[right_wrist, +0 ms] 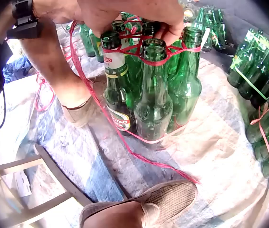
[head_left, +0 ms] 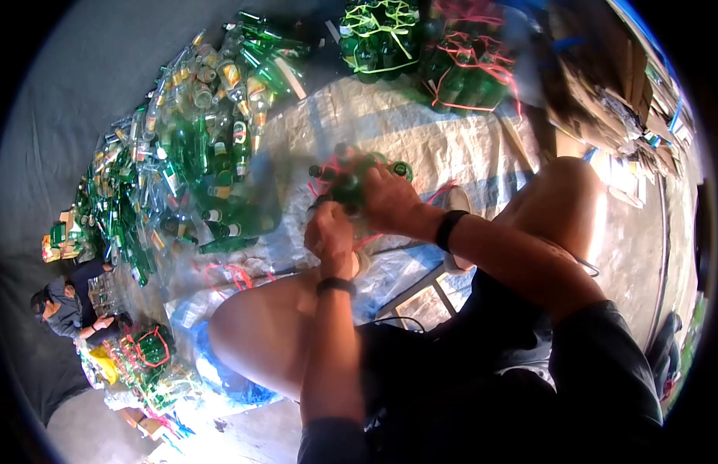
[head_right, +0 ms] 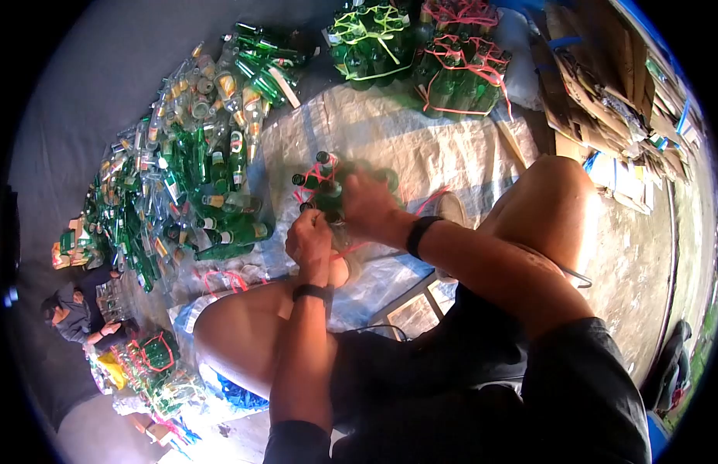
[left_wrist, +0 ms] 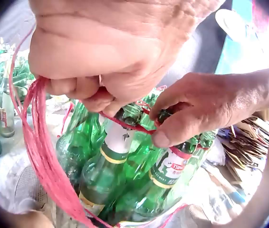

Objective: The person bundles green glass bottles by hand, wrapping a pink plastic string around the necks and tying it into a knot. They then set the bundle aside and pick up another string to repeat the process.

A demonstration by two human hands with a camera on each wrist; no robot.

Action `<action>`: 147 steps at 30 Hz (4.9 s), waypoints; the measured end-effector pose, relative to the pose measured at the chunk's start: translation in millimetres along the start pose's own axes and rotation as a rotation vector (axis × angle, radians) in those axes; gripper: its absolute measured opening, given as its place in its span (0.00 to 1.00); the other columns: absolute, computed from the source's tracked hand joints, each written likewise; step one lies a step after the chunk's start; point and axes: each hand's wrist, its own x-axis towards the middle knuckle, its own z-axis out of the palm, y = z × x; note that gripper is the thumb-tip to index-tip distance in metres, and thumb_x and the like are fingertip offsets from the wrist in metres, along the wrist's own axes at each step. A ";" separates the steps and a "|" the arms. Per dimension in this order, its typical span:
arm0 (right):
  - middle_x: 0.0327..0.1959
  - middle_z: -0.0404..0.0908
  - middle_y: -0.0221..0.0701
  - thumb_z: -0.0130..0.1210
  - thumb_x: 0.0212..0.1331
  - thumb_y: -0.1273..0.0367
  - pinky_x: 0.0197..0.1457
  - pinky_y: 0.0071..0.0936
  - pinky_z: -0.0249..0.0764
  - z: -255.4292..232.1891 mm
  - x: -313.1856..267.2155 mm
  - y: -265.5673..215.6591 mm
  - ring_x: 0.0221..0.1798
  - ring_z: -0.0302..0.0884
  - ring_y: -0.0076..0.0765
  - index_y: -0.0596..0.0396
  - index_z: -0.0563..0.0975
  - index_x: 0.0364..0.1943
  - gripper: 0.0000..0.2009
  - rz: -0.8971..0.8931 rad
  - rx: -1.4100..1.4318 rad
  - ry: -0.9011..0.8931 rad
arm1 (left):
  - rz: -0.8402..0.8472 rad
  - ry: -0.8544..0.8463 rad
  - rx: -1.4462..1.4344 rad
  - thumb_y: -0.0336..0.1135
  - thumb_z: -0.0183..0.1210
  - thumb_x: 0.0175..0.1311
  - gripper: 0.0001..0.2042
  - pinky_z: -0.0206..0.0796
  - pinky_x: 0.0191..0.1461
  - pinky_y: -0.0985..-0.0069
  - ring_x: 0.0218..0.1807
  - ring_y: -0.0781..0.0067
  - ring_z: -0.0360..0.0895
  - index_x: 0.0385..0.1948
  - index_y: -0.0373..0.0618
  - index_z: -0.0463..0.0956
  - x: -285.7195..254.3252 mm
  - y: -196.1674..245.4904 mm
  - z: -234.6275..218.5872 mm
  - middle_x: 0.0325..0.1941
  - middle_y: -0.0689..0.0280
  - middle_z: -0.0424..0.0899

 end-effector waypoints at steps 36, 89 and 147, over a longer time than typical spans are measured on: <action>0.27 0.83 0.36 0.58 0.55 0.64 0.43 0.44 0.76 -10.0 -42.5 -37.8 0.35 0.84 0.44 0.52 0.79 0.27 0.08 -0.031 -0.310 0.044 | -0.229 0.147 -0.570 0.43 0.62 0.55 0.13 0.74 0.38 0.60 0.31 0.50 0.84 0.30 0.43 0.87 2.5 -57.6 94.9 0.27 0.54 0.86; 0.40 0.77 0.46 0.68 0.53 0.67 0.42 0.44 0.77 -19.5 -56.5 8.8 0.42 0.79 0.55 0.57 0.76 0.41 0.15 0.421 0.009 0.195 | 0.074 0.267 -0.759 0.29 0.60 0.55 0.07 0.62 0.25 0.63 0.19 0.67 0.72 0.18 0.41 0.76 -2.6 -73.7 119.0 0.18 0.60 0.77; 0.41 0.82 0.50 0.55 0.58 0.63 0.51 0.54 0.75 -19.8 -4.6 90.1 0.47 0.80 0.62 0.56 0.77 0.42 0.13 0.331 0.000 -0.084 | -0.448 -0.022 -1.076 0.41 0.63 0.62 0.14 0.69 0.43 0.73 0.36 0.78 0.77 0.36 0.38 0.85 -54.2 12.1 72.9 0.35 0.69 0.86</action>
